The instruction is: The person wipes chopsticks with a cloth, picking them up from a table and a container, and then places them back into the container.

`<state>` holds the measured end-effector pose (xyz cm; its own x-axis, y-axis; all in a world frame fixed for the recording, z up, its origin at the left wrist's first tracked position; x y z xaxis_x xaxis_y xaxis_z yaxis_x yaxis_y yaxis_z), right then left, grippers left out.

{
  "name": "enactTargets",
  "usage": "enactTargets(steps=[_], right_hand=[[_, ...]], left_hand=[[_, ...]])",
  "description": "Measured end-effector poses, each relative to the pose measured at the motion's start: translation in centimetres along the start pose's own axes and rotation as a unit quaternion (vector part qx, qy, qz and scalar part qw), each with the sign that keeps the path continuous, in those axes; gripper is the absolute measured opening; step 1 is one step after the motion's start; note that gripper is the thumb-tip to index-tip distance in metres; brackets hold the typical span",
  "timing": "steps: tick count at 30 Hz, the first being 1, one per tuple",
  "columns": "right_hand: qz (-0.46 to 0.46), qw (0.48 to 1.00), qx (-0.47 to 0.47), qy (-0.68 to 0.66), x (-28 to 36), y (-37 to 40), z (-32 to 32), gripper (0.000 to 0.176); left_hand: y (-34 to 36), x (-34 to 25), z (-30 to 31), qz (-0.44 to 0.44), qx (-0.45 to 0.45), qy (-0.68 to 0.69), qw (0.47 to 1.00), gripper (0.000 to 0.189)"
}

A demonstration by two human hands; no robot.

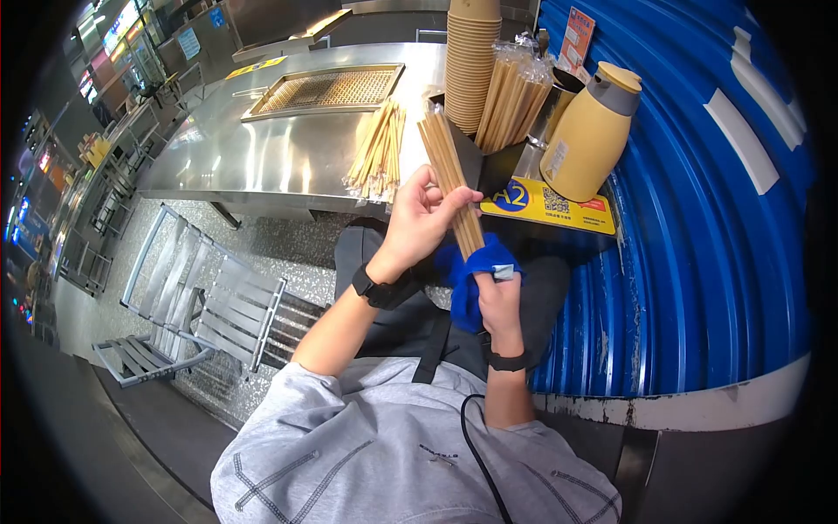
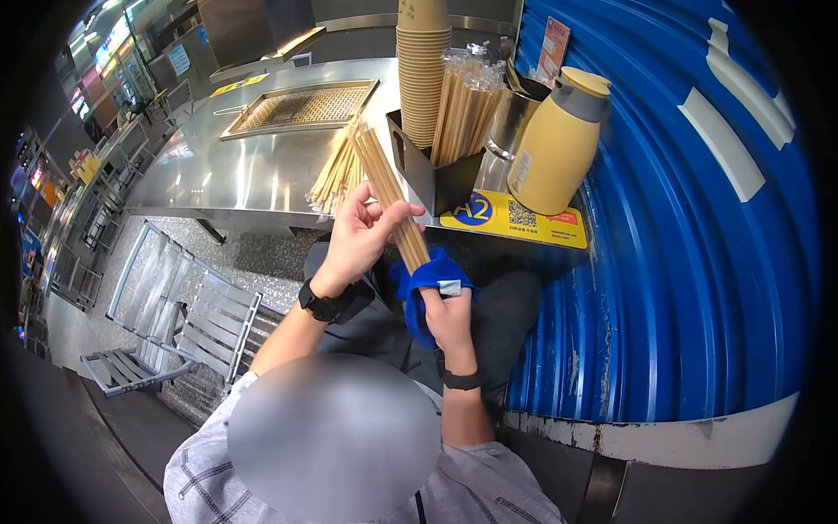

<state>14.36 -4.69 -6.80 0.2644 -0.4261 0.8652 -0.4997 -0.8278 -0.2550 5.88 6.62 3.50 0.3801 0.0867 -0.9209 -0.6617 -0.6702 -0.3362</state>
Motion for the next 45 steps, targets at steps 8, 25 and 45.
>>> enactTargets(steps=[8,25,45], right_hand=[[0.039,0.998,-0.008,0.048,0.1,-0.1,0.0,0.009],[-0.025,0.998,0.022,0.057,-1.1,0.0,0.4,0.011],[-0.059,0.995,0.053,0.067,-0.5,-0.7,-1.6,0.013]], left_hand=[[-0.1,2.5,1.1,0.045,-0.023,-0.010,0.999,0.030],[1.4,5.1,-0.2,0.104,0.127,-0.024,0.986,0.036],[2.9,6.7,-0.5,0.081,0.039,0.012,0.996,0.022]])
Point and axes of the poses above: each hand's wrist, its own y-axis away from the middle knuckle, its own z-axis out of the back of the hand, x = y × z, the point moved 7 cm from there along -y, towards the middle knuckle, and after that the axes turned 3 degrees about -y, right-handed, at the moved point
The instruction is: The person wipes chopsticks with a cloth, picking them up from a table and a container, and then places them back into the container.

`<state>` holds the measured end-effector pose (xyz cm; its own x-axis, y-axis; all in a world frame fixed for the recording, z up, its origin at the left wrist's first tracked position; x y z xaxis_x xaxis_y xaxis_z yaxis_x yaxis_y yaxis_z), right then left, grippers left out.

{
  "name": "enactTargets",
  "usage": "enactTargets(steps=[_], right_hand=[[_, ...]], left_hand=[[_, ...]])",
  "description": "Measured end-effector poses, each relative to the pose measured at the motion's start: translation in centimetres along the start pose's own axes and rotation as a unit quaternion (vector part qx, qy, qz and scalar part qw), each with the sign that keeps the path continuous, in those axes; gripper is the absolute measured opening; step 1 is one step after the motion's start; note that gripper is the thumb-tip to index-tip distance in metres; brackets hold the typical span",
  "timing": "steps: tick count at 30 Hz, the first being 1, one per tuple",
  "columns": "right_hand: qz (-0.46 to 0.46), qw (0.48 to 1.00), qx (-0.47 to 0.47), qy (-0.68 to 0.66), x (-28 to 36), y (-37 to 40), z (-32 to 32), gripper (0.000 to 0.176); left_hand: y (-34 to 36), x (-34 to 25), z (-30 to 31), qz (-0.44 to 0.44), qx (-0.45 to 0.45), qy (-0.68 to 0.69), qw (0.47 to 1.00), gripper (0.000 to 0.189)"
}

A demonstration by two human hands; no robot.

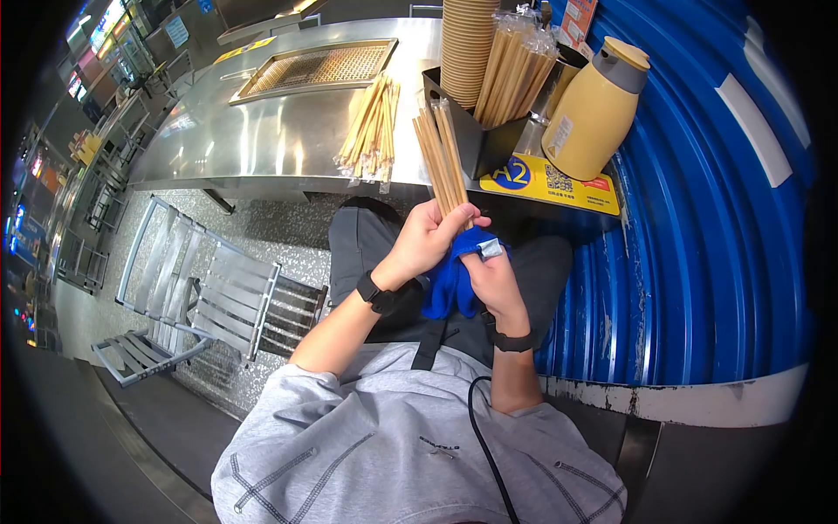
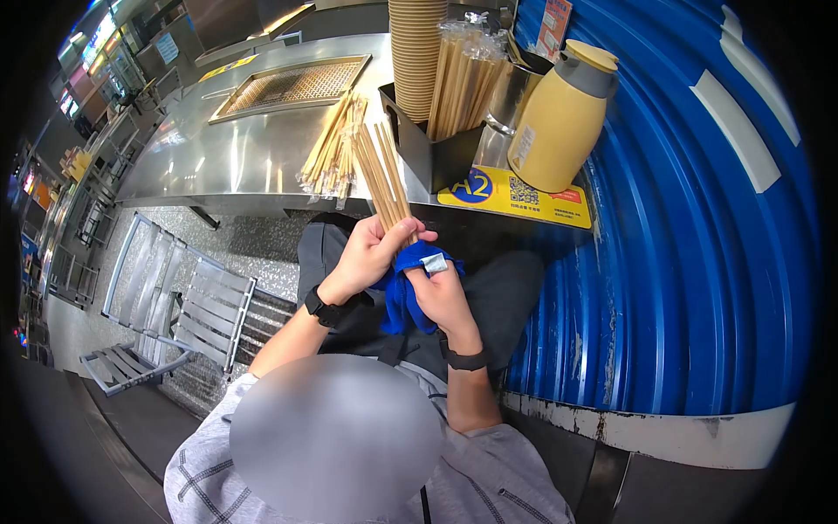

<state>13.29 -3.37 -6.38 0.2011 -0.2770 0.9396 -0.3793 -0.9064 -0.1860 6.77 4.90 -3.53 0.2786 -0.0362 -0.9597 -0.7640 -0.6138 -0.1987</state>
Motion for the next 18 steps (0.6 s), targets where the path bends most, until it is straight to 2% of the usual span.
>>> enactTargets(steps=[10,13,15,16,18], right_hand=[[-0.053,0.997,0.044,0.020,-0.7,1.9,0.8,0.009],[-0.024,0.996,0.064,0.063,0.1,1.3,0.7,0.009],[-0.039,0.998,0.037,0.042,0.3,0.6,0.4,0.009],[-0.046,0.998,0.025,0.031,0.3,0.3,0.3,0.009],[-0.026,0.999,0.003,0.036,-0.1,-0.1,0.5,0.010]], left_hand=[[-1.0,-1.3,2.5,-0.019,-0.039,-0.028,0.999,0.027],[-1.0,-1.2,2.3,-0.004,-0.031,-0.029,0.999,0.027],[-0.7,-0.8,1.4,0.016,-0.020,-0.032,0.999,0.027],[-0.4,-0.2,0.6,-0.009,-0.007,0.000,1.000,0.025],[0.2,0.4,0.0,0.001,-0.009,-0.023,1.000,0.024]])
Point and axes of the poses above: each hand's wrist, its own y-axis away from the middle knuckle, its own z-axis out of the back of the hand, x = y × z, the point moved 7 cm from there along -y, towards the middle knuckle, and after that the axes turned 3 degrees about -y, right-handed, at the moved point
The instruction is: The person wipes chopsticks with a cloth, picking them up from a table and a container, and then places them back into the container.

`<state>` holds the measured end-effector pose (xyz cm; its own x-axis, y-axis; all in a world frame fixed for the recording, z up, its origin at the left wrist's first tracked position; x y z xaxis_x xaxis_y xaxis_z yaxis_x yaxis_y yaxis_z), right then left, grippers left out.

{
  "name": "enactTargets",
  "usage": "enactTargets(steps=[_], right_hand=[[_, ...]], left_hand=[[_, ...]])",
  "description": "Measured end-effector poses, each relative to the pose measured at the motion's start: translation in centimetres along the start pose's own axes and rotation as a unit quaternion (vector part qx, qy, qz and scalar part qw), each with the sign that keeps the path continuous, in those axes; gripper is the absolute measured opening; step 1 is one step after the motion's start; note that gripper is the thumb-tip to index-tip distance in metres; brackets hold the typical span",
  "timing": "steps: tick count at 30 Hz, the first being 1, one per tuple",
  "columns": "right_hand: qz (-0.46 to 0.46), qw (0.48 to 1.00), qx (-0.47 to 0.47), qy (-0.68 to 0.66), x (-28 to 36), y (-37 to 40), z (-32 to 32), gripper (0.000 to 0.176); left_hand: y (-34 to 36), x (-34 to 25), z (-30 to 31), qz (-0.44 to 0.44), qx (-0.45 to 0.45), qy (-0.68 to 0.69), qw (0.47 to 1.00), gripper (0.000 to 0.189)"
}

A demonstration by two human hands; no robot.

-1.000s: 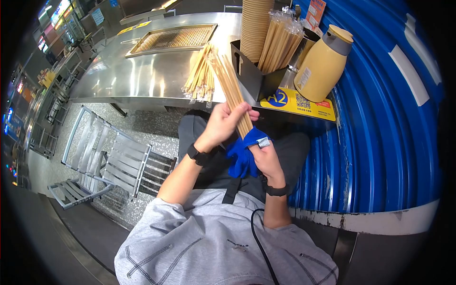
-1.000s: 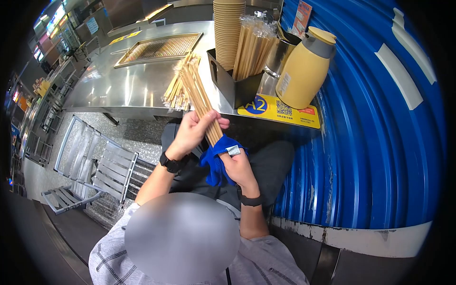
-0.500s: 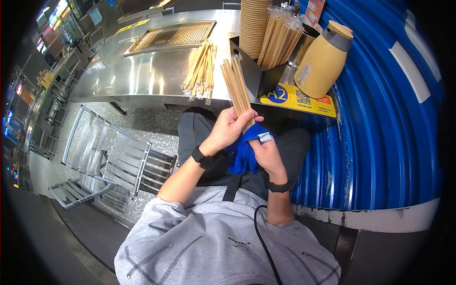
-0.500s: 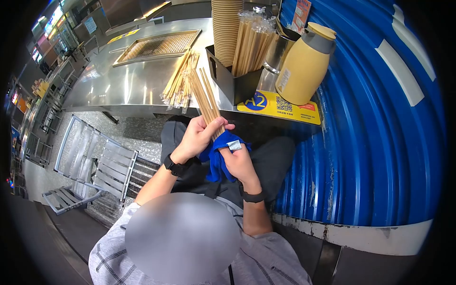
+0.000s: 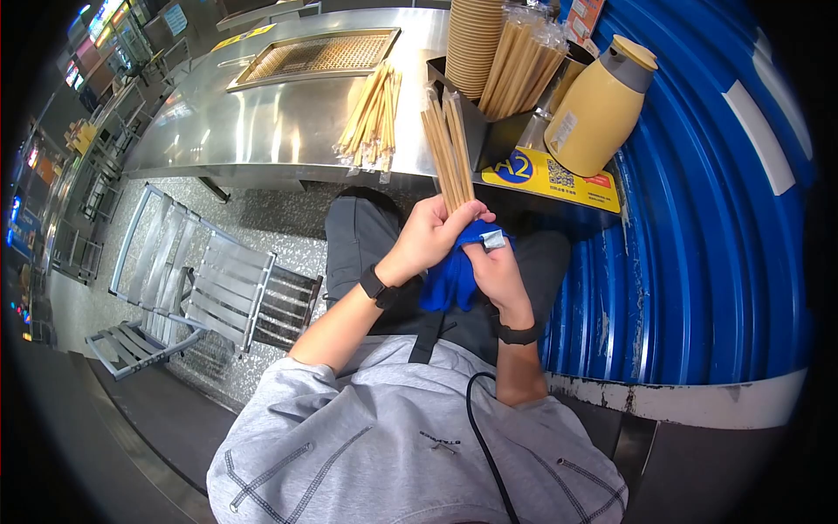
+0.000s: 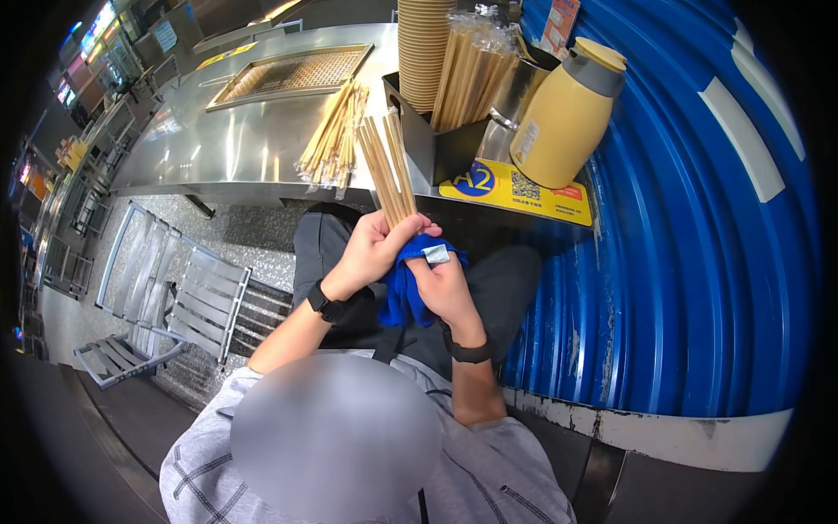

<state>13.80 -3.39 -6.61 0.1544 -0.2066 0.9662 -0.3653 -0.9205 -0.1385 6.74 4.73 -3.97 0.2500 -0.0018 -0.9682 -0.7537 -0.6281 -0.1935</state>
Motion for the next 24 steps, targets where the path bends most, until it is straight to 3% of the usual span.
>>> enactTargets(steps=[6,12,18,24], right_hand=[[0.020,1.000,0.006,0.015,0.0,0.7,-0.9,0.013],[-0.025,0.999,0.038,-0.025,-0.6,2.3,-0.7,0.013],[-0.026,0.999,0.035,-0.012,0.0,0.3,0.0,0.012],[-0.006,0.999,0.042,0.011,0.5,-0.9,-0.4,0.011]], left_hand=[[-0.4,-0.3,1.2,-0.005,0.002,-0.016,1.000,0.024],[-0.8,-1.5,3.4,-0.016,-0.032,0.001,0.999,0.027],[-0.2,-1.1,2.0,0.007,-0.040,0.044,0.998,0.030],[-0.1,-0.5,1.1,-0.031,-0.020,0.032,0.999,0.026]])
Point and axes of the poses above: each hand's wrist, its own y-axis away from the middle knuckle, its own z-axis out of the back of the hand, x = y × z, the point moved 7 cm from there along -y, towards the middle knuckle, and after that the axes turned 3 degrees about -y, right-handed, at the moved point
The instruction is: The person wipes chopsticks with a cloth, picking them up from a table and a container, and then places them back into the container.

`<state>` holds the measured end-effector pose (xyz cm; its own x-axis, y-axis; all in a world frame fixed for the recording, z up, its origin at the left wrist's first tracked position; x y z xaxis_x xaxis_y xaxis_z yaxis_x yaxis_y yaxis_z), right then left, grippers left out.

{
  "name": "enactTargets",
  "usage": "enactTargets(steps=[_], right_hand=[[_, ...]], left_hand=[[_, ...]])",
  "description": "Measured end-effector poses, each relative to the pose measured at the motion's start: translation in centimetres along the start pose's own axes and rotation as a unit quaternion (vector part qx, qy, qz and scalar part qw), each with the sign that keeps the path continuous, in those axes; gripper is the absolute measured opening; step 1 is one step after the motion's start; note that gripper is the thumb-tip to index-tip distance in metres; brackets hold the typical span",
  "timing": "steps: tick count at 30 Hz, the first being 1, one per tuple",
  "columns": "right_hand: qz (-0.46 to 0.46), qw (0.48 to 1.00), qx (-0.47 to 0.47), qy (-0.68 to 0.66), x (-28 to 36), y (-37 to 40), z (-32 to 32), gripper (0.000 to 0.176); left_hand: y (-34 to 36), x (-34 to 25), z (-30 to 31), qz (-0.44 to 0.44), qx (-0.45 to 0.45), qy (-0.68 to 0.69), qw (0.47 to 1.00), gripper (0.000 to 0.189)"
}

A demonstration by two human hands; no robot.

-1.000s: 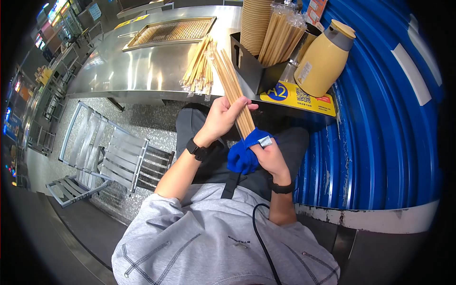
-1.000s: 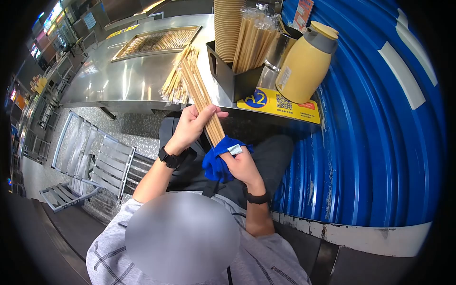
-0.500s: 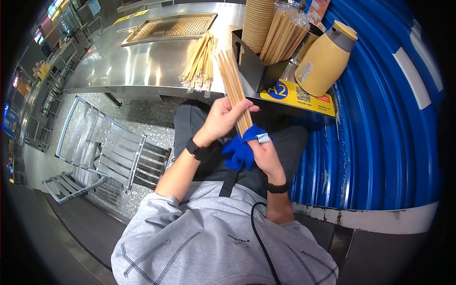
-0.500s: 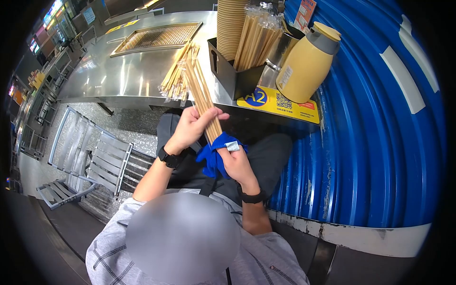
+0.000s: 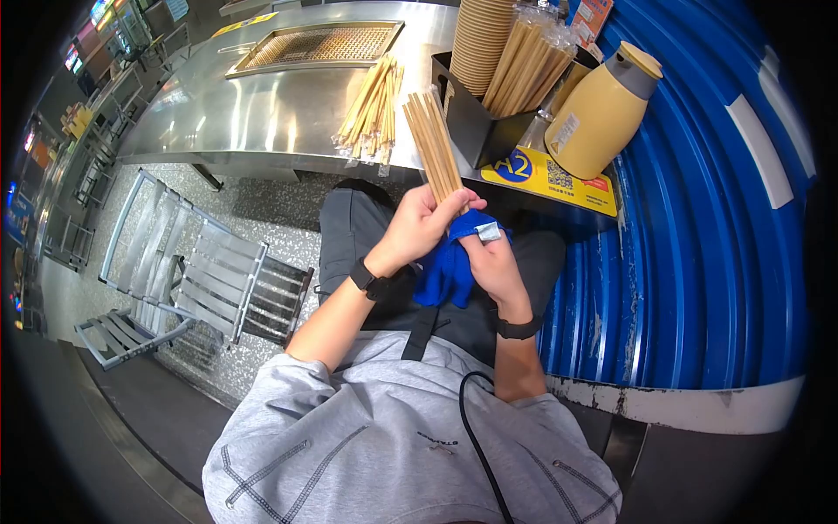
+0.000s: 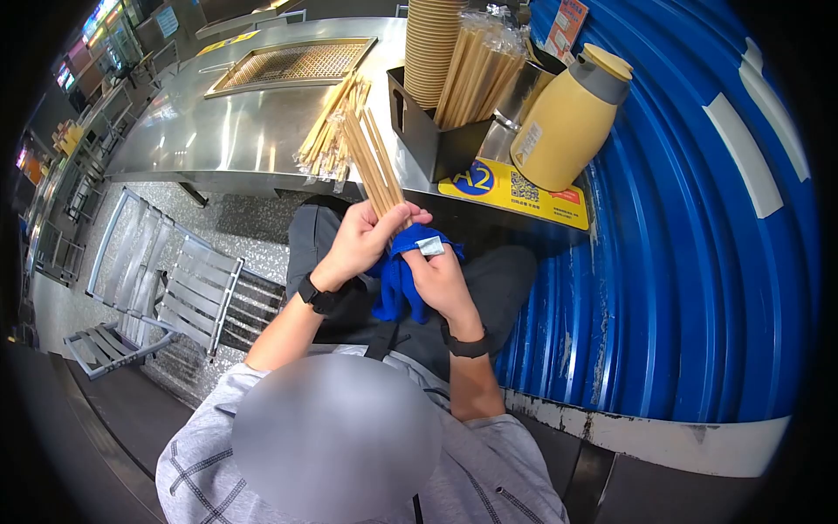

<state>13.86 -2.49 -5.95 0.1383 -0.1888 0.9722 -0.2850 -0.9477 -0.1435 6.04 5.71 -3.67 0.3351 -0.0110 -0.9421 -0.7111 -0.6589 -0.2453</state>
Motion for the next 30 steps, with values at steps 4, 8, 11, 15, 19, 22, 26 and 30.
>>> enactTargets(steps=[4,8,11,15,19,22,26,30], right_hand=[[0.006,1.000,0.017,0.006,-0.1,0.7,-0.6,0.012],[-0.028,0.999,0.020,-0.037,-1.7,2.0,0.6,0.012],[0.014,1.000,0.010,-0.012,-1.0,2.1,2.5,0.013],[0.061,0.998,-0.007,0.027,1.0,1.8,3.6,0.026],[0.029,0.994,0.056,0.087,1.9,0.8,1.3,0.028],[0.046,0.996,0.015,0.073,1.0,0.0,1.5,0.022],[0.094,0.991,-0.097,0.009,1.0,0.1,2.7,0.012],[0.100,0.977,-0.159,-0.097,0.8,0.1,3.7,0.010]], left_hand=[[-0.9,-1.9,2.2,-0.008,-0.055,-0.018,0.998,0.026],[-1.2,-2.7,3.5,-0.012,-0.072,0.011,0.997,0.027],[-1.0,-3.1,3.5,-0.007,-0.061,0.016,0.998,0.029],[-1.3,-2.1,1.9,-0.020,0.004,-0.051,0.998,0.033],[-1.1,-0.9,-1.7,0.035,0.082,0.013,0.996,0.031],[-1.4,-1.1,-1.8,0.031,0.100,-0.056,0.993,0.034],[-0.4,-0.3,-0.2,-0.012,0.028,-0.116,0.993,0.036],[2.8,1.1,1.4,-0.024,-0.081,-0.273,0.958,0.020]])
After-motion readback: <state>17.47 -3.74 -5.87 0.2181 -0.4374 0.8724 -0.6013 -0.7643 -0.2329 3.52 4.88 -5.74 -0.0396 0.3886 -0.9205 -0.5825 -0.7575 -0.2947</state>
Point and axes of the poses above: each hand's wrist, its own y-axis away from the middle knuckle, its own z-axis out of the back of the hand, x = y × z, the point moved 7 cm from there along -y, towards the middle knuckle, and after that the axes turned 3 degrees about -y, right-handed, at the moved point
